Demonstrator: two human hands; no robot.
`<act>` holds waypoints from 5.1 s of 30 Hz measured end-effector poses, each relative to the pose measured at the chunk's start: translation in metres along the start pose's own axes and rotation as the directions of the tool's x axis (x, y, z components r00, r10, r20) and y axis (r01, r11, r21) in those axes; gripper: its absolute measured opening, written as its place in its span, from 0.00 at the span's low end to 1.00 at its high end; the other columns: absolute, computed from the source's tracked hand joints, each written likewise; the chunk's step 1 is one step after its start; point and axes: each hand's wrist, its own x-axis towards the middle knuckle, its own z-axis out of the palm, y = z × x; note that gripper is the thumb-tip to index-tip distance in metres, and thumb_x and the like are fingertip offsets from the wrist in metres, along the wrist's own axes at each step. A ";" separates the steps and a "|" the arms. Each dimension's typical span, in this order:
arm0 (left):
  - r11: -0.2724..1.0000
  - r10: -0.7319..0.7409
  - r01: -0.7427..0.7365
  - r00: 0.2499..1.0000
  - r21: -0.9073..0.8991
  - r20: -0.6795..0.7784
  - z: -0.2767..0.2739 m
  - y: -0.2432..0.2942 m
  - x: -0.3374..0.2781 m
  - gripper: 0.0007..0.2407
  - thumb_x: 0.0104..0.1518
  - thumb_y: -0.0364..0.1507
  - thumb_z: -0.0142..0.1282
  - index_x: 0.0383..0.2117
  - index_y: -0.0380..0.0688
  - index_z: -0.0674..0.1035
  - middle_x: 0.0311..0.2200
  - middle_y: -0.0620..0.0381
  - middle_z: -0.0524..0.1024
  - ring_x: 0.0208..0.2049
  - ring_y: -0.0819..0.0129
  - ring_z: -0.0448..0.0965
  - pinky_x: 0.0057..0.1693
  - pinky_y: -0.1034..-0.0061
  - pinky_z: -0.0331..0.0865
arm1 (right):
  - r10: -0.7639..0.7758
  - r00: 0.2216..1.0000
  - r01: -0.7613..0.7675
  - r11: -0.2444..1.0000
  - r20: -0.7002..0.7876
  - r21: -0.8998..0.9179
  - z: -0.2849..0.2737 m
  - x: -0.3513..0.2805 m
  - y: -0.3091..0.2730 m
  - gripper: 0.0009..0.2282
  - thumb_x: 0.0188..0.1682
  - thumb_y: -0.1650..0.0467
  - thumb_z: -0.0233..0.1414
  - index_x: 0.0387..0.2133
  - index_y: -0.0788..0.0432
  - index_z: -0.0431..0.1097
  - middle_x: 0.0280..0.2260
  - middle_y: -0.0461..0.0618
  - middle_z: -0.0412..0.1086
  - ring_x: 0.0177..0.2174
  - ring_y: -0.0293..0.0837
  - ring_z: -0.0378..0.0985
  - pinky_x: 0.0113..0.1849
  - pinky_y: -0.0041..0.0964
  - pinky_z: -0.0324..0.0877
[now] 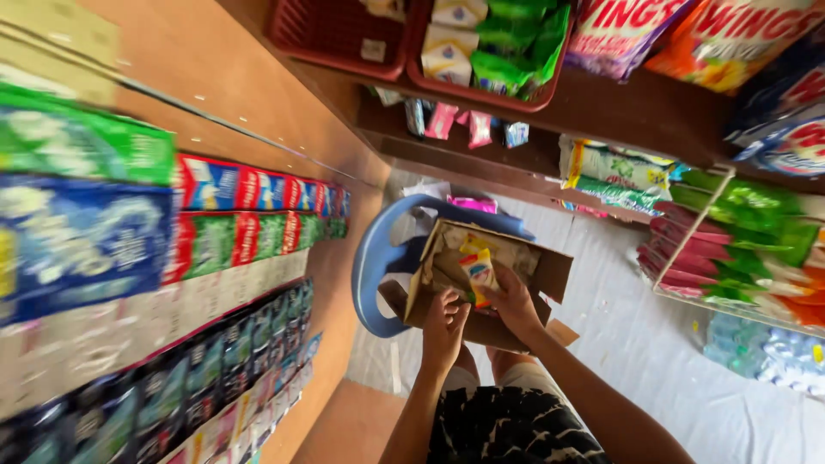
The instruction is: The recorder is organizing and stocking various grocery items, including canned goods and toiletries, onto store shelves from a cardboard box.
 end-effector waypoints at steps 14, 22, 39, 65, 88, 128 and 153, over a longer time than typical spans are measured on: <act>0.923 0.320 -0.292 0.944 -0.249 0.078 -0.085 0.205 0.083 0.12 0.63 0.27 0.59 0.51 0.37 0.77 0.40 0.55 0.81 0.39 0.74 0.81 0.45 0.78 0.73 | -0.199 0.980 0.199 0.980 0.006 -0.019 0.002 -0.018 -0.223 0.22 0.47 0.74 0.58 0.57 0.60 0.65 0.49 0.48 0.74 0.45 0.35 0.76 0.42 0.32 0.74; 0.695 0.696 -0.717 0.689 -0.047 -0.202 -0.145 0.311 0.279 0.09 0.65 0.28 0.58 0.46 0.36 0.76 0.39 0.52 0.83 0.39 0.69 0.84 0.42 0.75 0.77 | -0.085 0.995 0.087 0.996 -0.053 0.021 -0.021 -0.045 -0.207 0.17 0.51 0.75 0.55 0.55 0.62 0.67 0.43 0.50 0.76 0.43 0.39 0.77 0.45 0.33 0.73; 0.696 0.689 -0.621 0.720 0.361 -0.090 -0.116 0.302 0.464 0.12 0.57 0.22 0.57 0.48 0.40 0.74 0.43 0.42 0.81 0.47 0.44 0.81 0.49 0.58 0.74 | 0.038 0.992 -0.042 0.999 -0.124 -0.033 -0.026 -0.068 -0.203 0.17 0.50 0.75 0.53 0.54 0.61 0.68 0.41 0.49 0.78 0.43 0.37 0.79 0.44 0.32 0.74; 0.685 0.723 -0.721 0.655 0.105 -0.221 -0.103 0.263 0.223 0.13 0.69 0.24 0.54 0.58 0.35 0.72 0.55 0.45 0.77 0.56 0.60 0.79 0.61 0.70 0.73 | 0.038 0.999 -0.037 0.986 0.001 -0.160 -0.019 -0.059 -0.153 0.12 0.52 0.70 0.54 0.48 0.59 0.73 0.40 0.45 0.78 0.40 0.35 0.80 0.42 0.32 0.76; 0.913 -0.052 -0.024 0.984 0.407 0.173 -0.045 -0.015 -0.010 0.17 0.56 0.16 0.52 0.51 0.42 0.75 0.41 0.46 0.77 0.40 0.54 0.78 0.49 0.65 0.73 | 0.478 0.878 -0.305 0.571 0.006 -0.762 -0.018 0.008 0.282 0.11 0.51 0.64 0.55 0.43 0.57 0.75 0.40 0.62 0.76 0.42 0.62 0.79 0.43 0.55 0.74; 0.997 0.012 -0.006 0.998 -0.082 0.069 -0.028 0.049 0.027 0.16 0.63 0.31 0.56 0.54 0.39 0.72 0.48 0.53 0.77 0.44 0.70 0.78 0.50 0.75 0.73 | 0.177 0.926 -0.196 0.980 0.335 0.023 -0.005 0.005 -0.078 0.19 0.47 0.71 0.52 0.54 0.60 0.68 0.48 0.55 0.72 0.42 0.48 0.77 0.44 0.39 0.74; 0.668 0.669 -0.685 0.724 -0.292 -0.167 -0.133 0.279 0.222 0.10 0.68 0.27 0.55 0.50 0.33 0.73 0.44 0.51 0.81 0.46 0.69 0.83 0.54 0.75 0.77 | 0.136 0.990 -0.137 0.957 0.021 0.255 -0.025 -0.048 -0.197 0.15 0.54 0.69 0.51 0.51 0.65 0.72 0.44 0.52 0.79 0.39 0.41 0.79 0.42 0.36 0.72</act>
